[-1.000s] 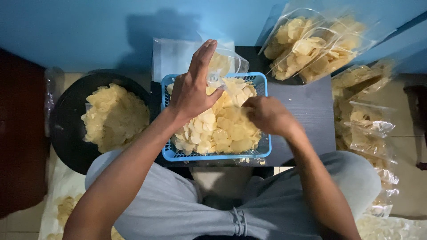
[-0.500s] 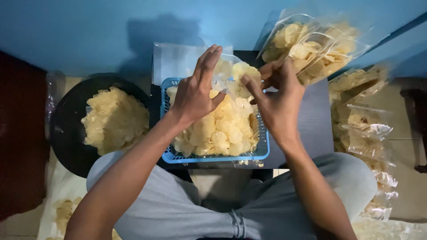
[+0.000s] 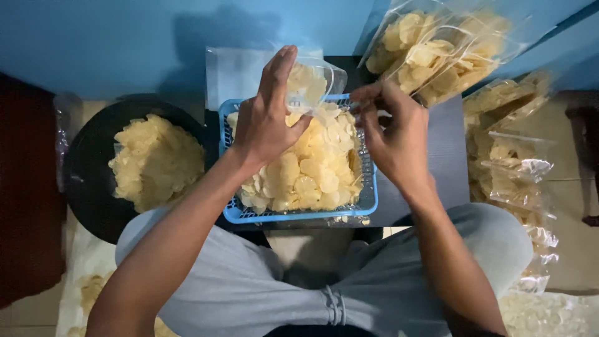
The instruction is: The person sits on the floor and packs thin, yellow chips from a blue basket into clear plastic bags. They use both hands to scoop the chips and place them into the bags, which are then set aside on the floor.
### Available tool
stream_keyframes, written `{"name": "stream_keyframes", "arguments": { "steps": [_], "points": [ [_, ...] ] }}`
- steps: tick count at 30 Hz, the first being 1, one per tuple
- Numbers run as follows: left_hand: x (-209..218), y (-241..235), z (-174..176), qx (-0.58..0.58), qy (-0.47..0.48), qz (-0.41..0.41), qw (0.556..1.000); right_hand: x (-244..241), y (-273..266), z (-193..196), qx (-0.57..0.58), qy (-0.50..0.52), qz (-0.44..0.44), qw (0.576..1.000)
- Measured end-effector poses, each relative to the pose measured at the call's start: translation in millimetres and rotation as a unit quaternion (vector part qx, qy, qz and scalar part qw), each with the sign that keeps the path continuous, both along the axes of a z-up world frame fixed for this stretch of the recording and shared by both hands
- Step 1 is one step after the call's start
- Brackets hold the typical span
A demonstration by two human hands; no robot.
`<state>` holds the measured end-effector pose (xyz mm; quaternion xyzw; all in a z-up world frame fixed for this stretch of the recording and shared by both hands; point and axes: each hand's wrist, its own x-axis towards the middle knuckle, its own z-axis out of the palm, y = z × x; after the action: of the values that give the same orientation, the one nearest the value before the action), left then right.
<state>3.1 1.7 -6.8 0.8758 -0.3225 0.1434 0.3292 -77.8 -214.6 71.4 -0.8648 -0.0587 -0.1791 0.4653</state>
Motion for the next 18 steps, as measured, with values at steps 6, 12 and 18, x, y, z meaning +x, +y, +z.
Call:
{"name": "stream_keyframes", "arguments": {
  "steps": [6,12,18],
  "points": [
    [1,1,-4,-0.012,-0.006,0.002,1.000,13,-16,-71,-0.355,0.338,0.087,0.867],
    [-1,2,1,-0.003,-0.013,-0.014,1.000,12,8,-111,-0.314,0.334,0.090,0.884],
    [-1,6,0,-0.001,-0.023,-0.011,1.000,14,6,-106,-0.287,0.320,0.104,0.897]
  ]
}}
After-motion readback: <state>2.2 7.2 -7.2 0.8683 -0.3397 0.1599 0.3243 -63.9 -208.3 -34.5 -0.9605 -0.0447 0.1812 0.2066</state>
